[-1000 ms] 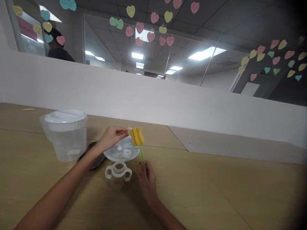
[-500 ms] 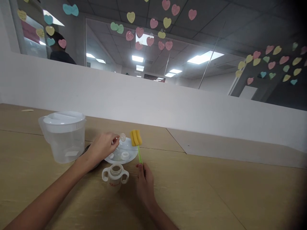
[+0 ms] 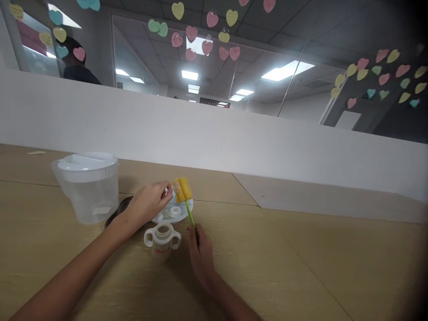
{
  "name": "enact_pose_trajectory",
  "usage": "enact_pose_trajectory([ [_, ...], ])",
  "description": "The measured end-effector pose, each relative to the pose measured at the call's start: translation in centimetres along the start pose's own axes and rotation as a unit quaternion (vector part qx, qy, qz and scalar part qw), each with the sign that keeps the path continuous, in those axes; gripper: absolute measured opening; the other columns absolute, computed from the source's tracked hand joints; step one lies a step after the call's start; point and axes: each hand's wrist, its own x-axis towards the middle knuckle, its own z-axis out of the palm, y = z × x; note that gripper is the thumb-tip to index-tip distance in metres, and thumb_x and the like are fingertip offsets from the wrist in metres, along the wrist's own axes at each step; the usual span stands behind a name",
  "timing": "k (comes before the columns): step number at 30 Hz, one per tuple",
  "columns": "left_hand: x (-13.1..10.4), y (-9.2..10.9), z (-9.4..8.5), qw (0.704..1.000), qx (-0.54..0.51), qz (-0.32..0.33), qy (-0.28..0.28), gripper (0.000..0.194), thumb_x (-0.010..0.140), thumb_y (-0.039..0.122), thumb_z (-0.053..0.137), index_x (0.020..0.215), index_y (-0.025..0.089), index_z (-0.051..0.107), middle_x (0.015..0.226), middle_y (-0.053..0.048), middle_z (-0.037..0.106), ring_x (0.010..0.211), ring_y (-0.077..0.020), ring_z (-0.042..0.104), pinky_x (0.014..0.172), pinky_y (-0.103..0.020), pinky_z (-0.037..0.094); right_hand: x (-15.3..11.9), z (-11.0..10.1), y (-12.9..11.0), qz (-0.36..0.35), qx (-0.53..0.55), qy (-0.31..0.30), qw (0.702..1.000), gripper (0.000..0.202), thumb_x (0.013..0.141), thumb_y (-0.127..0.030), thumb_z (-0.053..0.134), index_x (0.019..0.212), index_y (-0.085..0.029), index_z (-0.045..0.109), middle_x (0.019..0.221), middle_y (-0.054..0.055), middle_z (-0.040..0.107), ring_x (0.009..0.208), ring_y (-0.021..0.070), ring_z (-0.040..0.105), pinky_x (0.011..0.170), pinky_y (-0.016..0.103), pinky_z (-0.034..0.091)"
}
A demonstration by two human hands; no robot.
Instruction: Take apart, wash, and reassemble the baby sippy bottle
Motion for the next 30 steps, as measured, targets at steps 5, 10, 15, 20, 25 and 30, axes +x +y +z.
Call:
enact_pose_trajectory([
  [5, 0.2, -0.3, 0.3, 0.998, -0.065, -0.008, -0.019, 0.03, 0.085, 0.028, 0.03, 0.063, 0.019, 0.049, 0.054, 0.001, 0.052, 0.051, -0.0133, 0.046, 0.052, -0.025, 0.028, 0.1, -0.4, -0.1, -0.035, -0.009, 0.013, 0.999, 0.032, 0.089, -0.042, 0.033, 0.07, -0.02, 0.046, 0.057, -0.004, 0.043, 0.051, 0.011, 0.037, 0.049, 0.022, 0.026],
  [10, 0.2, -0.2, 0.1, 0.995, -0.096, 0.005, -0.029, 0.038, 0.087, 0.034, 0.028, 0.069, 0.018, 0.056, 0.058, 0.001, 0.057, 0.053, -0.0137, 0.051, 0.052, -0.024, 0.032, 0.2, -0.7, -0.3, -0.039, -0.008, 0.012, 0.999, 0.033, 0.089, -0.042, 0.032, 0.068, -0.02, 0.045, 0.055, -0.004, 0.043, 0.05, 0.0105, 0.036, 0.048, 0.023, 0.025],
  [15, 0.3, -0.7, 0.1, 0.999, -0.028, 0.02, 0.008, 0.038, 0.088, 0.036, 0.031, 0.09, 0.019, 0.065, 0.085, -0.004, 0.068, 0.072, -0.0182, 0.059, 0.062, -0.026, 0.037, 0.7, -0.6, 0.0, 0.002, 0.035, 0.006, 0.999, 0.035, 0.088, -0.045, 0.035, 0.069, -0.019, 0.047, 0.058, -0.003, 0.045, 0.053, 0.0114, 0.039, 0.05, 0.023, 0.028],
  [20, 0.4, -1.3, 0.3, 0.999, 0.022, 0.012, 0.025, 0.035, 0.087, 0.033, 0.034, 0.097, 0.019, 0.064, 0.093, -0.005, 0.069, 0.079, -0.0197, 0.061, 0.066, -0.027, 0.039, 1.1, -0.8, -0.1, 0.023, 0.084, 0.051, 0.995, 0.037, 0.088, -0.048, 0.034, 0.072, -0.018, 0.05, 0.059, -0.003, 0.044, 0.054, 0.0112, 0.039, 0.049, 0.022, 0.029],
  [25, 0.4, -1.3, 0.3, 0.999, 0.035, 0.034, 0.018, 0.036, 0.089, 0.032, 0.032, 0.096, 0.018, 0.064, 0.095, -0.006, 0.069, 0.082, -0.0201, 0.061, 0.068, -0.027, 0.04, 0.9, -0.8, -0.2, -0.007, 0.03, 0.009, 0.999, 0.036, 0.088, -0.045, 0.034, 0.07, -0.018, 0.049, 0.058, -0.003, 0.045, 0.053, 0.0109, 0.039, 0.05, 0.022, 0.027],
  [30, 0.8, -2.7, -0.1, 0.999, 0.043, 0.009, -0.011, 0.035, 0.087, 0.034, 0.035, 0.096, 0.02, 0.065, 0.091, -0.005, 0.07, 0.079, -0.0208, 0.062, 0.065, -0.027, 0.04, 1.1, -0.8, 0.3, 0.005, 0.026, 0.033, 0.999, 0.034, 0.089, -0.043, 0.034, 0.068, -0.018, 0.046, 0.058, -0.004, 0.043, 0.053, 0.0105, 0.037, 0.049, 0.022, 0.027],
])
